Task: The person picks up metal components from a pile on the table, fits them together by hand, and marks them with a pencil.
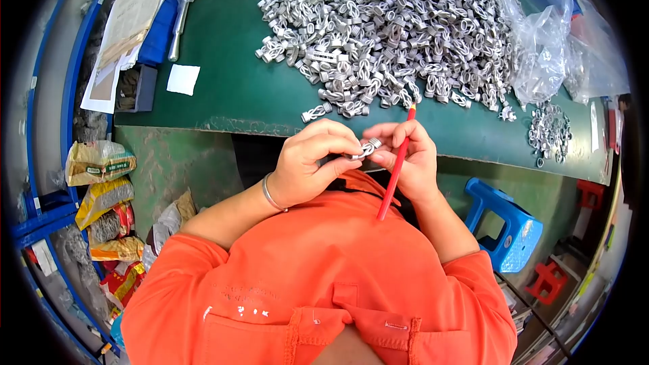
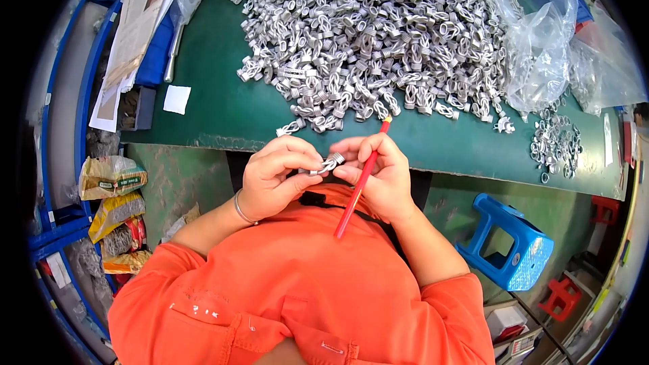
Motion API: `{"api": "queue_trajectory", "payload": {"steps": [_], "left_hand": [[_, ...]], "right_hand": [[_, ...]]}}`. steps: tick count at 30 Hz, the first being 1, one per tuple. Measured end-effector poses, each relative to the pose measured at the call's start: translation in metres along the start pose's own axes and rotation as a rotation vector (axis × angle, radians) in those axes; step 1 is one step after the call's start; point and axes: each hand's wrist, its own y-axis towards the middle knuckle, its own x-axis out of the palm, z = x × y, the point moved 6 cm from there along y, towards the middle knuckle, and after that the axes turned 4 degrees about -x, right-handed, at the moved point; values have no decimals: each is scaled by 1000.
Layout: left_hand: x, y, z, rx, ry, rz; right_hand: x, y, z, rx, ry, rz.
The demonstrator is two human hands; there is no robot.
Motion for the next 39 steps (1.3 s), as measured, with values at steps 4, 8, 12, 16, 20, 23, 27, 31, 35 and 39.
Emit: {"api": "queue_trajectory", "payload": {"steps": [4, 8, 12, 16, 20, 23, 27, 31, 35, 39], "left_hand": [[1, 1, 4, 72, 109, -7], [1, 0, -1, 85, 186, 44], [2, 0, -1, 90, 172, 47], [0, -4, -2, 78, 145, 21], [5, -11, -10, 110, 310, -85], [9, -14, -16, 103, 465, -91], [9, -11, -14, 90, 431, -63], [3, -11, -20, -103, 285, -10], [1, -13, -41, -420, -46, 39], [9, -9, -50, -597, -286, -13]], "right_hand": [[1, -2, -7, -194, -87, -42], [7, -4, -14, -324, -281, -65], [14, -7, -23, -530, -551, -63], [16, -8, -26, -512, -602, -77], [8, -1, -26, -463, -779, -92], [8, 12, -26, -578, -1100, -26], [17, 27, -18, -685, -1338, -25], [16, 25, -21, -684, -1328, -66], [-4, 14, -16, -443, -971, 61], [-14, 9, -16, -364, -684, 144]]}}
